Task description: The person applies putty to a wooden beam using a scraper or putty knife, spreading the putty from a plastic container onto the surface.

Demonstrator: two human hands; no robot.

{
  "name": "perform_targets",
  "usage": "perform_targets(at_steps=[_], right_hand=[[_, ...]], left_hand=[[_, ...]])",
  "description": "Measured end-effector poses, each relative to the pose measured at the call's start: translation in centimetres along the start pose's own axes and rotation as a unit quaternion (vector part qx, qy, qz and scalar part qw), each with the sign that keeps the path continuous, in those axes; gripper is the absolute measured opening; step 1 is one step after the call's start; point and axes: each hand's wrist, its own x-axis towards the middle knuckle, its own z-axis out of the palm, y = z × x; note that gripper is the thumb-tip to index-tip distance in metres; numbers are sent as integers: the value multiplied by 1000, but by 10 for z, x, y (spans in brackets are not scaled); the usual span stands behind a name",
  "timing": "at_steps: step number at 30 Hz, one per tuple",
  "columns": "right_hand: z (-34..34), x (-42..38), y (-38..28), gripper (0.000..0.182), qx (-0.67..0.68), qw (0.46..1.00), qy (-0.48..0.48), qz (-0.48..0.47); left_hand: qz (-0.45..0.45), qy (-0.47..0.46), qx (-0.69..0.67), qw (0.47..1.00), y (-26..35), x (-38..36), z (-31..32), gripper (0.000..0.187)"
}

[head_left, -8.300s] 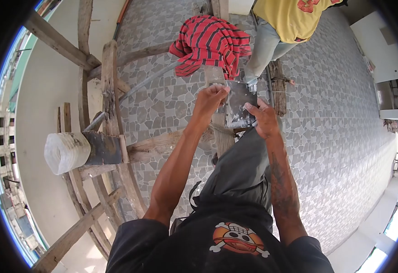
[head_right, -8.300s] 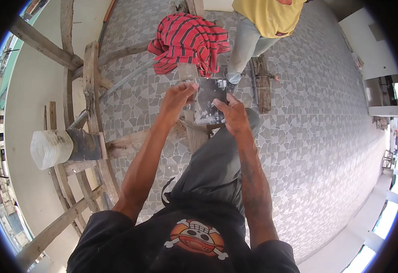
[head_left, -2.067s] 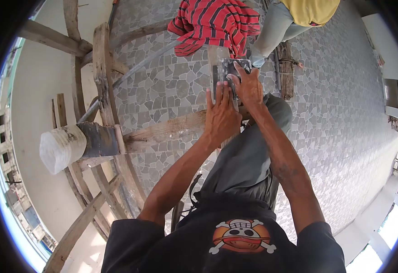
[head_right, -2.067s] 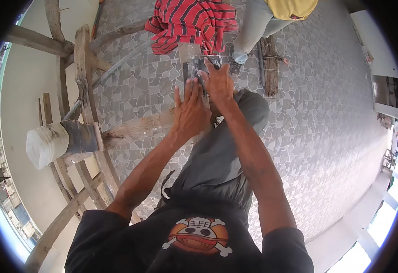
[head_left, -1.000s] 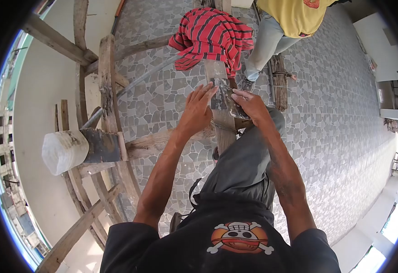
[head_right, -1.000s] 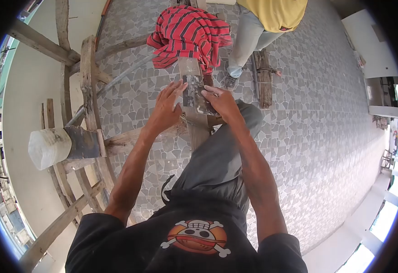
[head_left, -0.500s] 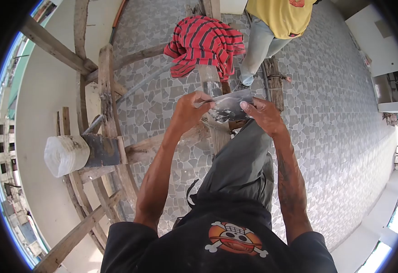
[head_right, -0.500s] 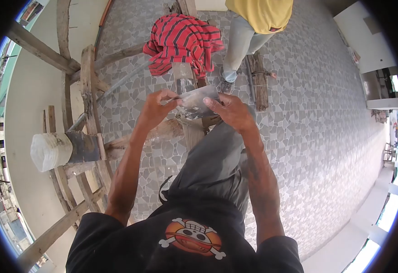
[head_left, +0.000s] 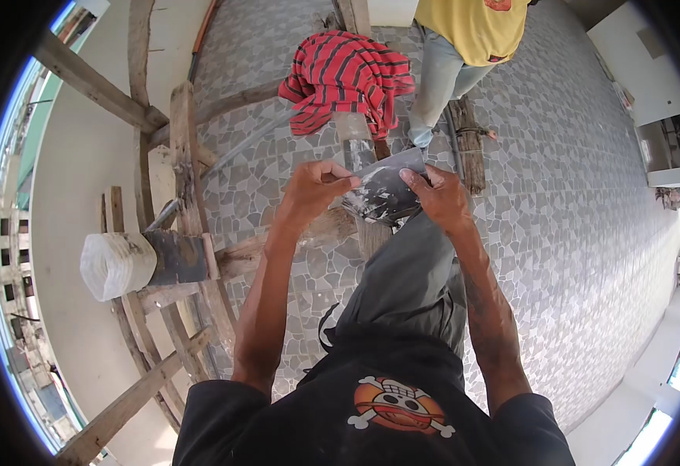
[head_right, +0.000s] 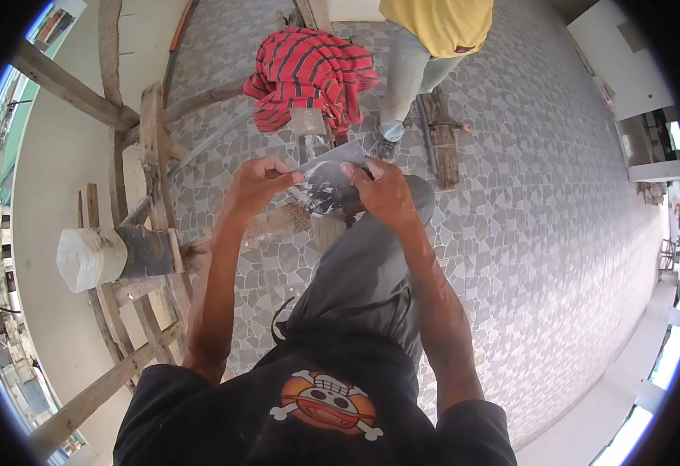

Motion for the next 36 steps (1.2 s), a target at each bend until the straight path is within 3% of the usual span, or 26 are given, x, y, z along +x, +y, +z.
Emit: perform_targets(at_steps=[1, 2, 3, 5, 6, 12, 15, 17, 20, 21, 24, 26, 29, 35, 36], right_hand=[[2, 0, -1, 29, -124, 992, 31, -18], [3, -2, 2, 29, -125, 991, 42, -37], [2, -2, 4, 29, -4, 1000, 11, -17], [-1, -3, 12, 30, 237, 970, -52, 26], [0, -5, 15, 32, 264, 962, -60, 46], [2, -1, 24, 44, 451, 881, -62, 127], [3, 1, 37, 46, 458, 875, -52, 149], [4, 0, 36, 45, 441, 883, -36, 159], [11, 3, 57, 39, 307, 949, 24, 63], [9, 2, 50, 39, 353, 933, 4, 72], [2, -4, 30, 40, 487, 868, -46, 87], [4, -9, 23, 44, 569, 815, -70, 83], [9, -14, 35, 54, 554, 825, -102, 37], [13, -17, 38, 51, 530, 844, -80, 11], [14, -17, 37, 47, 494, 866, -67, 16]], left_hand=[[-2, 1, -1, 1000, -1, -1, 2, 15], [-4, 3, -3, 1000, -2, 0, 4, 15], [-6, 6, -4, 1000, -4, 1, 4, 15], [-5, -84, -182, 980, -26, 6, -3, 22], [-5, -129, -268, 955, -24, 5, -4, 26], [-24, -88, -348, 933, -17, -9, 12, 53], [-68, -95, -308, 944, -17, -15, 22, 49], [-51, -62, -175, 981, -15, -15, 27, 45], [-26, -9, -8, 1000, -4, -21, 36, 33], [-17, 10, 42, 999, 0, -23, 37, 28], [-20, -18, -292, 956, -25, -13, 45, 26], [-41, -35, -363, 930, -29, -10, 47, 27], [-90, -36, -413, 906, -29, -11, 51, 27], [-124, -57, -448, 883, -49, -10, 61, 26], [-126, -61, -457, 878, -48, -10, 62, 26]])
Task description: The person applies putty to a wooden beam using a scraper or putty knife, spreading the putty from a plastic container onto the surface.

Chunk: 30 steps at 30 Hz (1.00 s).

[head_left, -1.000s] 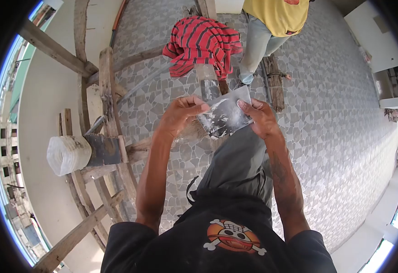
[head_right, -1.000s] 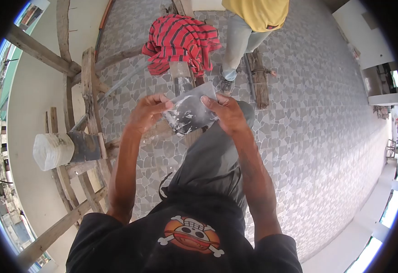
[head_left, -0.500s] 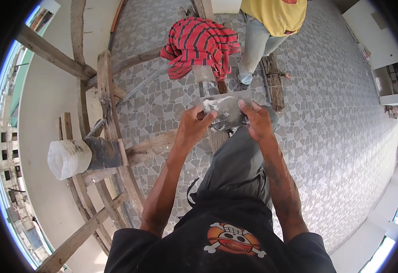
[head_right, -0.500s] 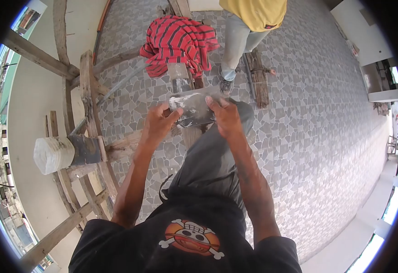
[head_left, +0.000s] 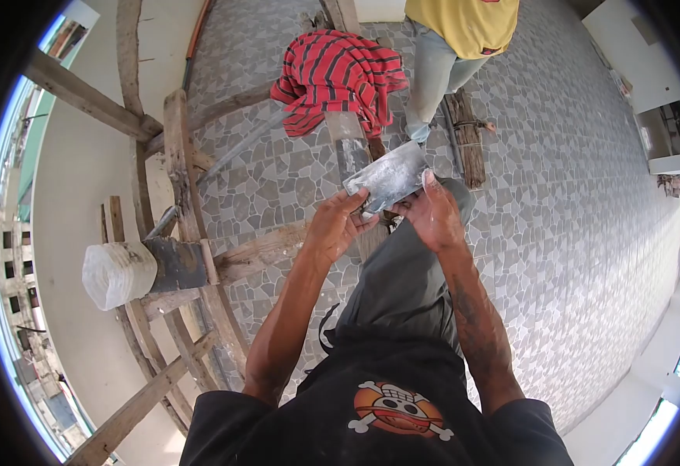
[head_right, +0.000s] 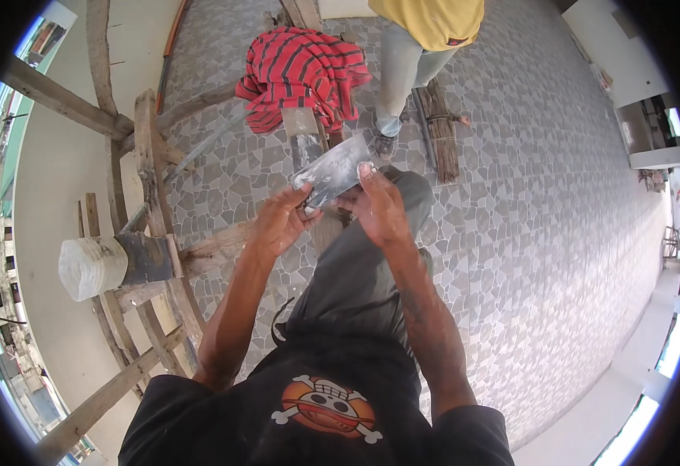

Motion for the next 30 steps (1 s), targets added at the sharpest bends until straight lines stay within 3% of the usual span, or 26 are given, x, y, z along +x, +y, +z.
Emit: perform_targets(at_steps=[2, 8, 12, 15, 18, 21, 26, 30], right_hand=[[5, 1, 1, 40, -84, 996, 32, 0], [1, -3, 3, 19, -49, 993, 103, -12], [-7, -6, 4, 30, -100, 992, 79, 13], [-5, -10, 1, 28, -165, 983, 71, 35], [-20, -8, 6, 28, -256, 963, 54, 58], [-13, -10, 1, 30, -298, 953, 34, 49], [3, -15, -13, 30, -404, 914, 7, 29], [-6, -13, -5, 29, -374, 927, -5, 2]], left_hand=[[-2, -1, 36, 999, -1, -1, 3, 31], [15, 15, 92, 996, -2, -4, -8, 42], [141, 70, 239, 958, 10, -2, -13, 47], [152, 23, 306, 940, 35, -6, 1, 45], [111, -48, 359, 925, 54, -3, 9, 38], [93, -46, 449, 888, 69, -12, 30, 34], [90, -34, 442, 892, 60, -3, 21, 31], [73, -38, 452, 888, 62, -7, 20, 32]])
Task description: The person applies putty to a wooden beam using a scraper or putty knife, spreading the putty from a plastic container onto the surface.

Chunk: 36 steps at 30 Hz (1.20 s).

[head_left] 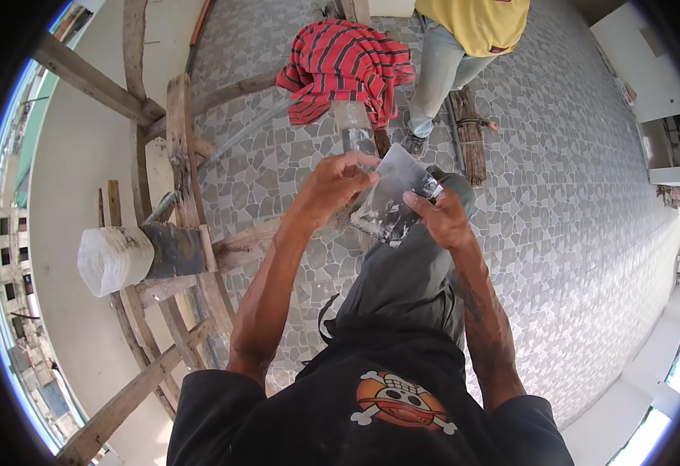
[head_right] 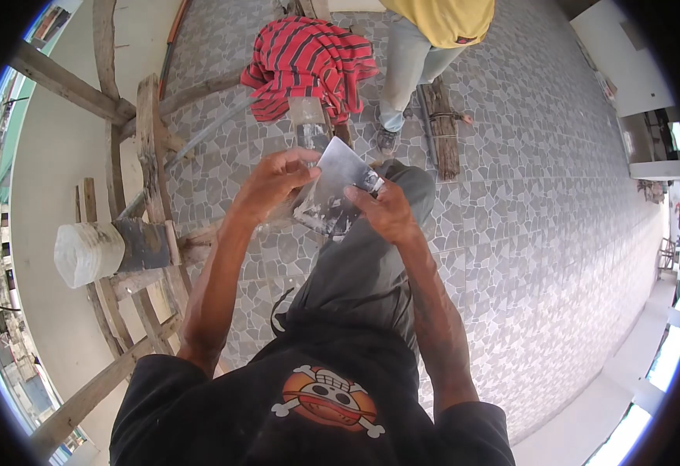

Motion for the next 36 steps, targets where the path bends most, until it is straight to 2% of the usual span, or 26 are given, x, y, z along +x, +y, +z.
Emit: perform_targets(at_steps=[3, 6, 9, 11, 12, 15, 18, 24, 36], right_hand=[[-2, -3, -13, 28, -7, 998, 20, 53], [-3, 0, -13, 26, -3, 998, 39, 58], [-1, -2, -15, 24, -25, 998, 35, 45], [-2, -3, -18, 23, -53, 998, 18, 43], [-3, -2, -13, 23, -23, 999, 2, 37], [-7, 1, 1, 24, 41, 998, -33, 33], [-9, 3, -1, 25, 54, 996, -40, 52], [-9, 2, -4, 29, 95, 993, -23, 60], [-8, 4, -6, 35, 145, 987, -16, 72]], left_hand=[[-1, 35, -110, 993, -18, 2, -1, 33], [33, 74, -20, 997, -25, -4, 3, 29], [72, 70, 44, 994, -22, -9, 8, 29], [12, 46, -22, 999, -21, -4, 7, 29], [-18, 34, -54, 998, -21, 0, 5, 30], [10, 4, -219, 976, -19, 10, 6, 22], [5, -19, -235, 972, -16, 11, 5, 19], [3, -2, -182, 983, -25, 4, 6, 15], [-28, 8, -177, 984, -48, -18, 6, 11]])
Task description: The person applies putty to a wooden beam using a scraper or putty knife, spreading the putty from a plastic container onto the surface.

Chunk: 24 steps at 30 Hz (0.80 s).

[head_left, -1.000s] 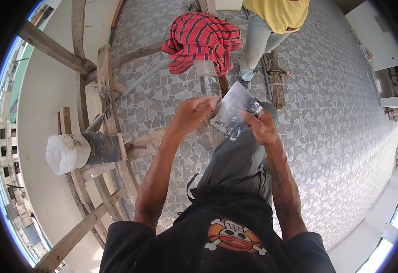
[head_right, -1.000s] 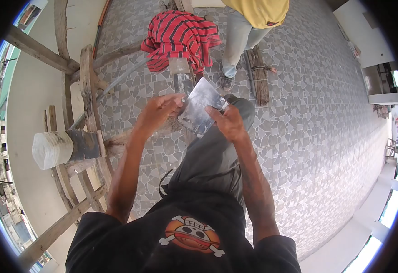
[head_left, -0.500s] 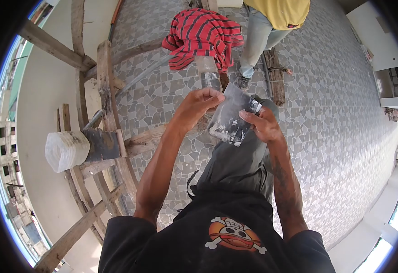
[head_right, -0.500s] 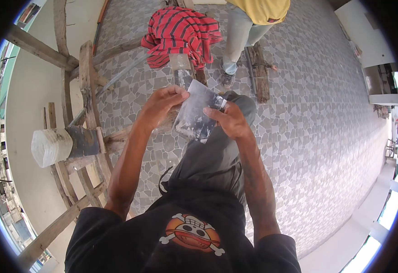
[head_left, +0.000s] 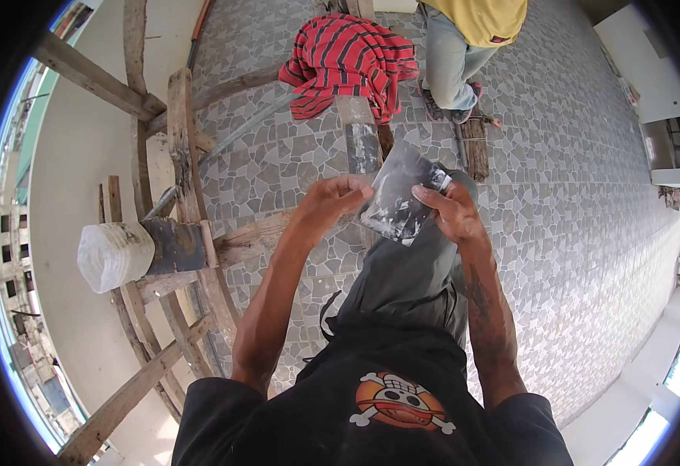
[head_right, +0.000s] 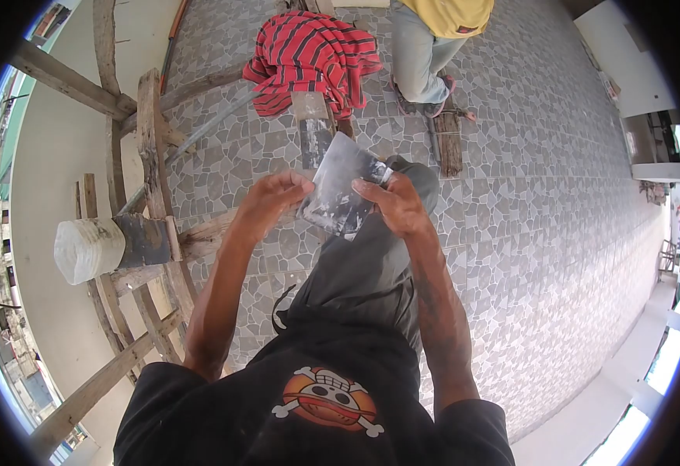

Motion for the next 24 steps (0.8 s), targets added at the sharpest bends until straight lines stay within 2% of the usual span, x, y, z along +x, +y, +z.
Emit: perform_targets(at_steps=[8, 11, 21, 24], right_hand=[[7, 0, -6, 35, 48, 998, 31, -9], [-16, 8, 10, 34, -5, 999, 33, 21], [-16, 7, 7, 35, 7, 1000, 21, 12], [-14, 5, 3, 34, 15, 1000, 7, 16]], left_hand=[[-2, 26, 47, 999, -7, -11, -3, 14], [1, 31, 25, 999, -13, -15, -5, 16], [-5, 23, -2, 1000, -14, -20, -6, 15], [-28, 15, 36, 999, -5, -9, -7, 16]])
